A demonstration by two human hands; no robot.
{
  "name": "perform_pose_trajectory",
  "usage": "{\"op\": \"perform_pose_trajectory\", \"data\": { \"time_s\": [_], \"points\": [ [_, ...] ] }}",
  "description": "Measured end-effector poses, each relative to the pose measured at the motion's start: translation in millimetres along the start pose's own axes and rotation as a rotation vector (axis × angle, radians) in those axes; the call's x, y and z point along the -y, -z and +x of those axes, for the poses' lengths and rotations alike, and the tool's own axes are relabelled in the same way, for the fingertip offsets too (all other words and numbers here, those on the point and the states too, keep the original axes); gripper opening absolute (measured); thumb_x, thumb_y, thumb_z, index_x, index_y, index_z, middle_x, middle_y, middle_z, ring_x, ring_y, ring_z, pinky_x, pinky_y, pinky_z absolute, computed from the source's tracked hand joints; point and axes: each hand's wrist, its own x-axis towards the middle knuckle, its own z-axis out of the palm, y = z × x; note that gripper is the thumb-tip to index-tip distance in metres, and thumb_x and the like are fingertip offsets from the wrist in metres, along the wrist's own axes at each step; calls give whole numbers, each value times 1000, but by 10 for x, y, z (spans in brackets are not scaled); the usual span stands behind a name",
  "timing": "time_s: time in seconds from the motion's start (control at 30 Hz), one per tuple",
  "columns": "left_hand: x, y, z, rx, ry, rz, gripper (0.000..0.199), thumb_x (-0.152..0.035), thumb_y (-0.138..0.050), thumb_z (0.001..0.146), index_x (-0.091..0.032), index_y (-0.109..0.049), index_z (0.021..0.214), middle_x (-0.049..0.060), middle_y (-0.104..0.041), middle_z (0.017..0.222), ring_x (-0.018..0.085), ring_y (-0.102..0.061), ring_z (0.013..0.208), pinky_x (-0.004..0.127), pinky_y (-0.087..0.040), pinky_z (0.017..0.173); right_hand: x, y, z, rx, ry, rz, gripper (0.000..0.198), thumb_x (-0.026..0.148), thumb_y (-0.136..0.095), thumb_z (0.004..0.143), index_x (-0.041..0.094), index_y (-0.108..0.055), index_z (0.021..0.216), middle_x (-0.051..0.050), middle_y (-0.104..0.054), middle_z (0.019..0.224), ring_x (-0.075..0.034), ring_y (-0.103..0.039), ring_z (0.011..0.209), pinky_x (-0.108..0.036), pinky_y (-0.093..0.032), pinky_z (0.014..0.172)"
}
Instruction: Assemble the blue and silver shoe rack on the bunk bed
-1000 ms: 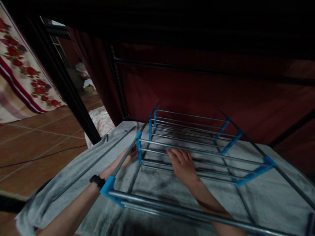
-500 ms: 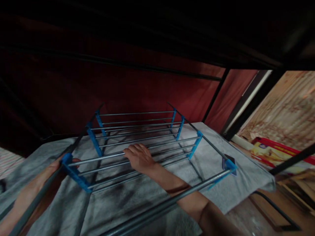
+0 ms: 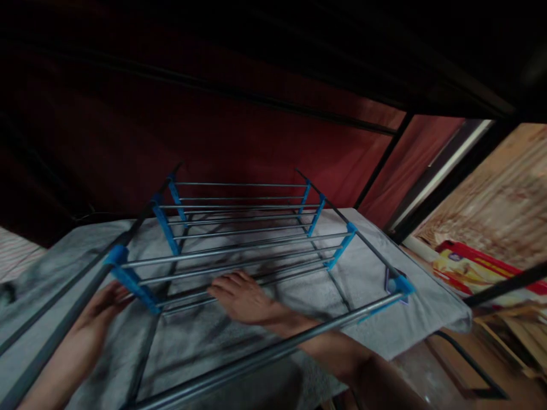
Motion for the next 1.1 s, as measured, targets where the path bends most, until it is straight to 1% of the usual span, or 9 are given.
{"op": "perform_pose_trajectory", "data": {
  "time_s": [0.07, 0.13, 0.2, 0.33, 0.43, 0.57, 0.67, 0.83, 1.1],
  "points": [
    [-7, -124, -188, 5, 45, -64, 73, -58, -63, 68, -31, -54, 135, 0, -65, 137, 36, -62, 124, 53, -51, 109, -16, -140, -101, 79, -123, 21, 37, 18, -44, 100, 19, -51, 136, -7, -57, 141, -20, -52, 123, -38, -41, 108],
    [-26, -258, -274, 41, 24, -141, 71, -49, -67, 65, -18, -56, 128, 12, -67, 132, 38, -63, 121, 56, -48, 109, -65, -277, -139, 170, -195, 25, 42, 16, -43, 99, 16, -49, 141, -10, -56, 141, -23, -52, 124, -42, -41, 109],
    [-11, -370, -263, 110, -42, -156, 57, -41, -65, 73, -21, -56, 125, 10, -67, 132, 33, -63, 121, 54, -47, 111, -118, -399, -117, 276, -209, 42, 43, 18, -38, 102, 15, -47, 143, -12, -60, 135, -24, -56, 119, -42, -42, 108],
    [88, -465, -211, 97, -81, -131, 42, -34, -61, 81, -31, -57, 123, 6, -68, 127, 28, -64, 116, 52, -49, 108, -146, -521, -36, 445, -250, 71, 34, 22, -34, 104, 20, -59, 127, -9, -64, 124, -23, -64, 105, -37, -50, 94],
    [147, -445, -230, 153, -111, -124, 37, -34, -58, 85, -32, -58, 122, 7, -68, 122, 28, -63, 114, 51, -49, 105, -132, -525, -11, 462, -303, 69, 32, 24, -32, 105, 21, -61, 118, -9, -64, 121, -22, -64, 104, -34, -50, 90],
    [194, -410, -233, 209, -151, -127, 37, -34, -60, 85, -33, -57, 122, 6, -66, 114, 26, -62, 109, 48, -50, 101, -134, -501, 0, 464, -307, 74, 31, 24, -33, 105, 20, -60, 119, -9, -63, 120, -22, -63, 105, -35, -49, 90],
    [211, -433, -215, 197, -121, -146, 41, -36, -66, 82, -32, -56, 121, 7, -65, 112, 27, -61, 105, 48, -52, 97, -139, -483, 2, 454, -312, 86, 31, 25, -34, 105, 19, -60, 120, -9, -63, 121, -23, -63, 106, -36, -47, 91],
    [245, -486, -187, 155, -115, -148, 30, -38, -67, 82, -28, -57, 109, 8, -64, 112, 29, -59, 110, 49, -48, 101, -152, -472, 7, 446, -313, 94, 32, 25, -33, 105, 21, -59, 122, -7, -64, 122, -24, -63, 106, -37, -46, 90],
    [398, -535, -130, 111, -159, -69, 26, -39, -64, 86, -25, -53, 104, 7, -62, 101, 25, -58, 97, 42, -50, 90, -187, -458, 15, 448, -317, 115, 31, 26, -35, 105, 22, -59, 123, -7, -64, 123, -23, -62, 110, -36, -45, 93]
  ]
}}
